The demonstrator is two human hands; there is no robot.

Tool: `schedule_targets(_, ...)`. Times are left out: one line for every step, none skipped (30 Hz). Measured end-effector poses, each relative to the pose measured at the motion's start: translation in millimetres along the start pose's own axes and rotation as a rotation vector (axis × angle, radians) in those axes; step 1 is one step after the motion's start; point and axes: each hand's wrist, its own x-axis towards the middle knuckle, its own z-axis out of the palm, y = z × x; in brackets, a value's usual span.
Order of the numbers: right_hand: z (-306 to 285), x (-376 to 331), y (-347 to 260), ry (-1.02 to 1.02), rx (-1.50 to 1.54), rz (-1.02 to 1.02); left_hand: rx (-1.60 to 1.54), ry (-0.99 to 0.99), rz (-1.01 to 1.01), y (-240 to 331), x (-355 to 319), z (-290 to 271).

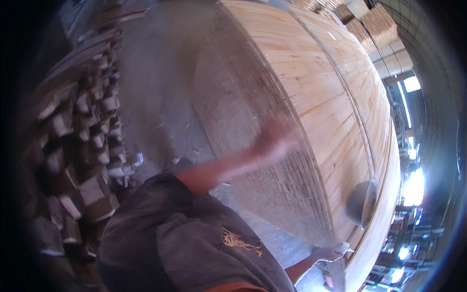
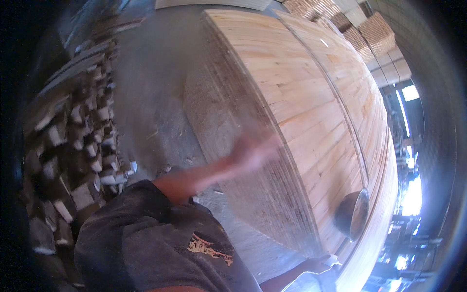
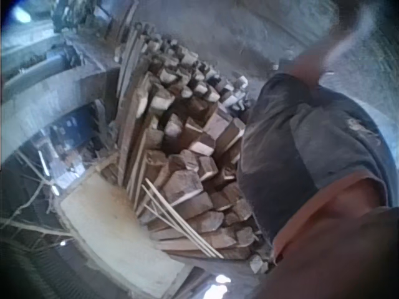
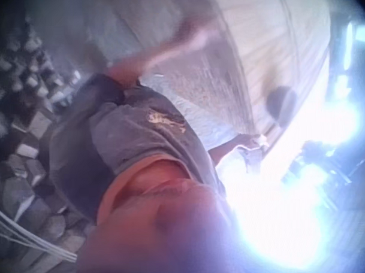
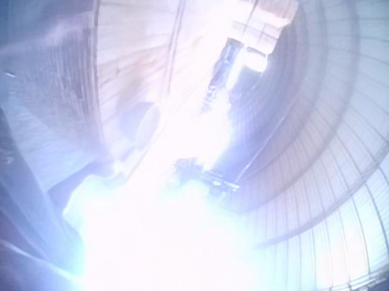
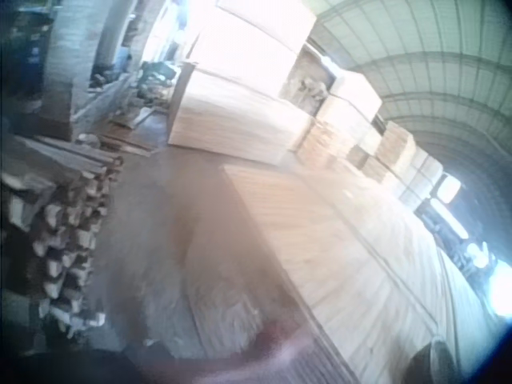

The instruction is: The person applies glue from a bottle along the edges of stacked wooden panels, then inserts thin wooden sticks into the seams to reinforce the joints. They repeat this process across multiple seams and then lift and reposition the panels to align them.

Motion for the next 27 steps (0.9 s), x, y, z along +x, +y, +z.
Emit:
schedule_targets(-5, -10, -12, 0.028, 0.001, 0.013, 0.197, 0.018, -0.069, -39, 26, -27)
schedule_targets(-9, -20, -26, 0.044, 0.006, 0.024, 0.322, 0.091, -0.099, -69, 45, -45)
schedule_targets(-14, -32, -43, 0.053, 0.005, 0.032, 0.363, 0.036, 0.002, -99, 62, -60)
schedule_targets(-16, -43, -62, 0.056, 0.007, 0.040, 0.395, 0.015, 0.075, -122, 74, -67)
schedule_targets(-18, -55, -82, 0.058, 0.011, 0.049, 0.379, -0.040, 0.139, -140, 82, -69)
schedule_targets(-20, -64, -102, 0.057, 0.014, 0.059, 0.360, -0.091, 0.207, -157, 92, -70)
schedule_targets(-21, -74, -123, 0.059, 0.024, 0.068, 0.334, -0.166, 0.259, -169, 98, -67)
schedule_targets(-22, -80, -142, 0.052, 0.028, 0.077, 0.315, -0.139, 0.318, -177, 101, -64)
schedule_targets(-23, -86, -160, 0.033, 0.032, 0.121, 0.293, -0.139, 0.355, -182, 102, -60)
schedule_targets(-24, -89, -176, 0.026, 0.033, 0.104, 0.238, -0.073, 0.395, -185, 102, -56)
schedule_targets(-25, -91, -190, 0.014, 0.030, 0.116, 0.259, -0.107, 0.383, -188, 101, -54)
schedule_targets(-23, -94, -204, 0.025, 0.050, 0.119, 0.248, -0.073, 0.384, -189, 100, -53)
schedule_targets(-23, -96, -216, 0.006, 0.077, 0.123, 0.232, -0.039, 0.369, -191, 99, -53)
schedule_targets(-23, -97, -227, -0.002, 0.103, 0.107, 0.202, -0.063, 0.333, -191, 98, -54)
schedule_targets(-22, -98, -238, -0.005, 0.129, 0.096, 0.168, -0.078, 0.300, -192, 98, -56)
schedule_targets(-22, -100, -248, -0.026, 0.197, 0.098, 0.156, -0.147, 0.243, -192, 100, -57)
schedule_targets(-21, -102, -259, -0.047, 0.263, 0.100, 0.109, -0.137, 0.230, -191, 102, -59)
schedule_targets(-21, -104, -270, -0.059, 0.339, 0.111, 0.089, -0.181, 0.187, -189, 106, -61)
schedule_targets(-21, -107, -282, -0.060, 0.366, 0.090, 0.065, -0.201, 0.128, -186, 110, -63)
schedule_targets(-20, -110, -295, -0.055, 0.409, 0.083, 0.074, -0.236, 0.145, -182, 116, -64)
schedule_targets(-19, -114, -308, -0.070, 0.481, 0.068, 0.085, -0.254, 0.139, -177, 122, -66)
schedule_targets(-19, -116, -321, -0.081, 0.423, 0.089, 0.138, -0.287, 0.088, -173, 128, -71)
schedule_targets(-19, -117, -335, -0.111, 0.397, 0.098, 0.073, -0.250, 0.120, -169, 132, -76)
schedule_targets(-17, -119, -348, -0.147, 0.367, 0.148, 0.032, -0.226, 0.117, -168, 135, -83)
schedule_targets(-15, -121, -360, -0.181, 0.400, 0.127, -0.013, -0.245, 0.125, -171, 136, -92)
schedule_targets(-14, -122, -371, -0.214, 0.423, 0.142, 0.025, -0.147, 0.102, -180, 135, -104)
schedule_targets(-11, -123, -380, -0.216, 0.461, 0.130, 0.059, -0.090, 0.092, -193, 132, -119)
